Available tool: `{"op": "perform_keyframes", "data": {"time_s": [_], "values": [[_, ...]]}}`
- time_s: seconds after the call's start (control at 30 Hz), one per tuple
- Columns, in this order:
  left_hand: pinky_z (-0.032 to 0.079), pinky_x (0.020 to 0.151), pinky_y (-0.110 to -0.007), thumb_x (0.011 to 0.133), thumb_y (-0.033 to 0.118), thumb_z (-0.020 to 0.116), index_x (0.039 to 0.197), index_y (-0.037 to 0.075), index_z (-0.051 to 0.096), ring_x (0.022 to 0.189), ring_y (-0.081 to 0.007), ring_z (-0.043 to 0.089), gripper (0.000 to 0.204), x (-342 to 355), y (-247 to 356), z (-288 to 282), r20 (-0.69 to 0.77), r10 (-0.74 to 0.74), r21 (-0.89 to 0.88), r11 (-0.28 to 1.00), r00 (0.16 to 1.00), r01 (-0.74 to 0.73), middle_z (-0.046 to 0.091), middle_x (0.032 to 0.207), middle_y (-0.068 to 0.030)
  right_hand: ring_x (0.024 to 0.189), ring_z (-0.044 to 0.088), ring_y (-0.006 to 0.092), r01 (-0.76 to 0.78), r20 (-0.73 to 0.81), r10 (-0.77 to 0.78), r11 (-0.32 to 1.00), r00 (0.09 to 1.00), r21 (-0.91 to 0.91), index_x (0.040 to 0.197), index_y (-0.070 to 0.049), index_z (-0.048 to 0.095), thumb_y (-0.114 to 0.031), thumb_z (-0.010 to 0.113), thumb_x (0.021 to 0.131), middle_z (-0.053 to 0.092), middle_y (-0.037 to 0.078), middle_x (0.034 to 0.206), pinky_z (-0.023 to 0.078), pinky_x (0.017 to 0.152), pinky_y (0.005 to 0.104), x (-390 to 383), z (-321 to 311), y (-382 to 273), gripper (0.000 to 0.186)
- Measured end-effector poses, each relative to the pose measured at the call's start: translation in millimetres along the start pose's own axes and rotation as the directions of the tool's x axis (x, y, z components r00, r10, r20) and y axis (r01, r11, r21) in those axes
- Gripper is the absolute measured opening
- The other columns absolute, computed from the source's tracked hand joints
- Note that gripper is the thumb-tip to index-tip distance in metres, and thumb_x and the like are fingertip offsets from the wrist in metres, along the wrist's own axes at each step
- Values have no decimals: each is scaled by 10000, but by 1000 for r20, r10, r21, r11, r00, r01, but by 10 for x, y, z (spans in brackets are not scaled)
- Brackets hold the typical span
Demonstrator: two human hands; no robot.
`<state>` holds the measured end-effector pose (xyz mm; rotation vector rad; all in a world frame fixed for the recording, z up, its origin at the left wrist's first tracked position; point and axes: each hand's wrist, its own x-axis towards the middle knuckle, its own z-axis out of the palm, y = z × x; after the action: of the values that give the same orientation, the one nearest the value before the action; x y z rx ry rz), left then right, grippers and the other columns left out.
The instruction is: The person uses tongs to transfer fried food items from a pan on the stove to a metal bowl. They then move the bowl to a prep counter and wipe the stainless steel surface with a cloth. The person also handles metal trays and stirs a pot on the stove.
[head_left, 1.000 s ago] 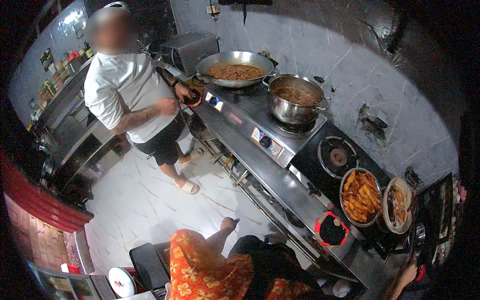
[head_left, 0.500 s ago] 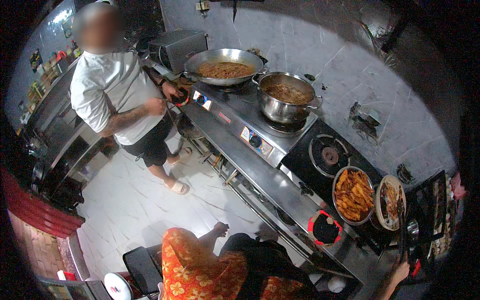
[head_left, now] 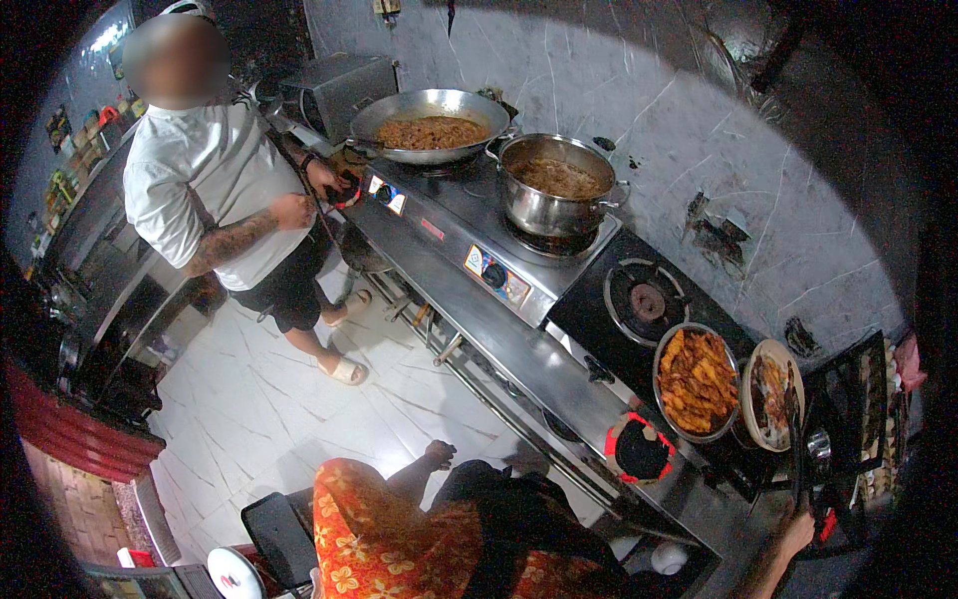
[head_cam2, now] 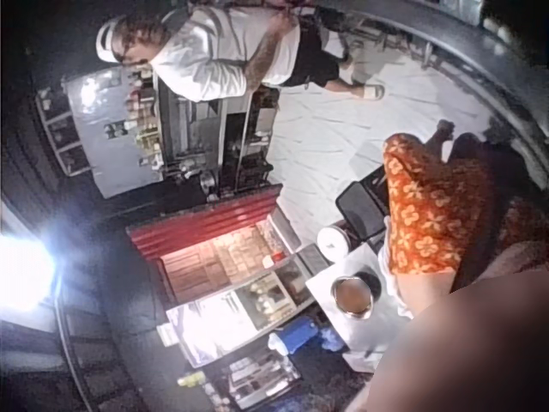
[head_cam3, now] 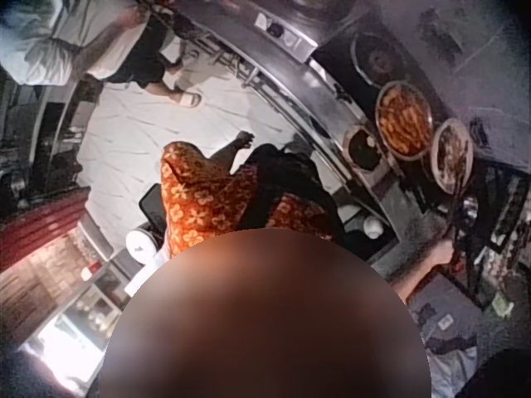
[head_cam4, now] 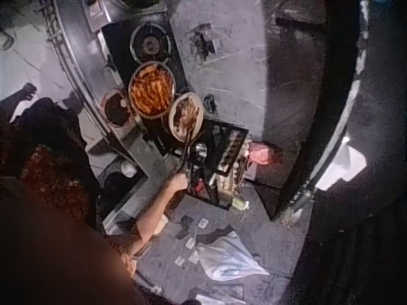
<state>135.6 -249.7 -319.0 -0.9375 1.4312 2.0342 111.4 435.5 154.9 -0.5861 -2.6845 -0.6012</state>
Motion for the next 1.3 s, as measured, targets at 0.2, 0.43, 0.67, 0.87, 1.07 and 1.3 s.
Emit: {"op": "perform_keyframes", "data": {"time_s": [0.2, 0.43, 0.67, 0.87, 1.07, 1.3], "values": [[499, 477, -375, 842, 187, 541, 915, 50, 628, 537, -235, 576, 178, -65, 1, -58, 54, -84, -100, 991, 995, 90, 589, 720, -81, 730, 610, 355, 21, 38, -20, 999, 999, -25, 1195, -166, 553, -309, 572, 827, 638, 174, 867, 471, 611, 460, 6, -131, -114, 395], [466, 435, -328, 829, 136, 548, 837, 63, 639, 471, -213, 524, 116, -189, 19, 36, -47, -132, -126, 984, 990, 125, 552, 651, -75, 734, 605, 366, -56, 79, 57, 998, 995, -10, 1183, -153, 561, -335, 556, 835, 637, 176, 877, 460, 618, 471, 41, -88, -7, 394], [505, 526, -399, 858, 193, 468, 934, 79, 627, 564, -236, 579, 209, -36, -23, 26, -166, -184, 46, 980, 969, 194, 594, 739, -81, 743, 609, 357, -39, -114, 53, 992, 992, 121, 1171, -125, 572, -372, 555, 833, 636, 178, 906, 461, 622, 463, -7, -296, -157, 419], [512, 533, -379, 858, 158, 491, 877, 87, 649, 577, -224, 587, 174, -143, 87, 92, -142, -134, 74, 987, 981, 146, 598, 723, -76, 761, 614, 349, -16, -93, 19, 999, 995, 32, 1156, -118, 579, -339, 537, 855, 628, 168, 964, 473, 604, 431, -35, -237, -126, 375], [516, 548, -397, 855, 209, 502, 902, 85, 638, 622, -231, 614, 190, -85, 88, 82, -201, -193, 137, 965, 960, 223, 615, 760, -83, 799, 606, 360, -90, -4, 90, 995, 996, 50, 1136, -124, 589, -329, 557, 830, 625, 160, 990, 472, 657, 438, -39, -486, -304, 370], [470, 534, -380, 840, 258, 520, 914, 47, 599, 589, -245, 540, 237, 3, 200, 59, -99, -165, 125, 976, 981, 177, 556, 777, -88, 524, 447, 105, -204, -11, 349, 574, 937, 793, 832, 21, 668, -235, 710, 734, 517, -13, 588, 365, 501, 278, -129, -57, -258, 278]]}}
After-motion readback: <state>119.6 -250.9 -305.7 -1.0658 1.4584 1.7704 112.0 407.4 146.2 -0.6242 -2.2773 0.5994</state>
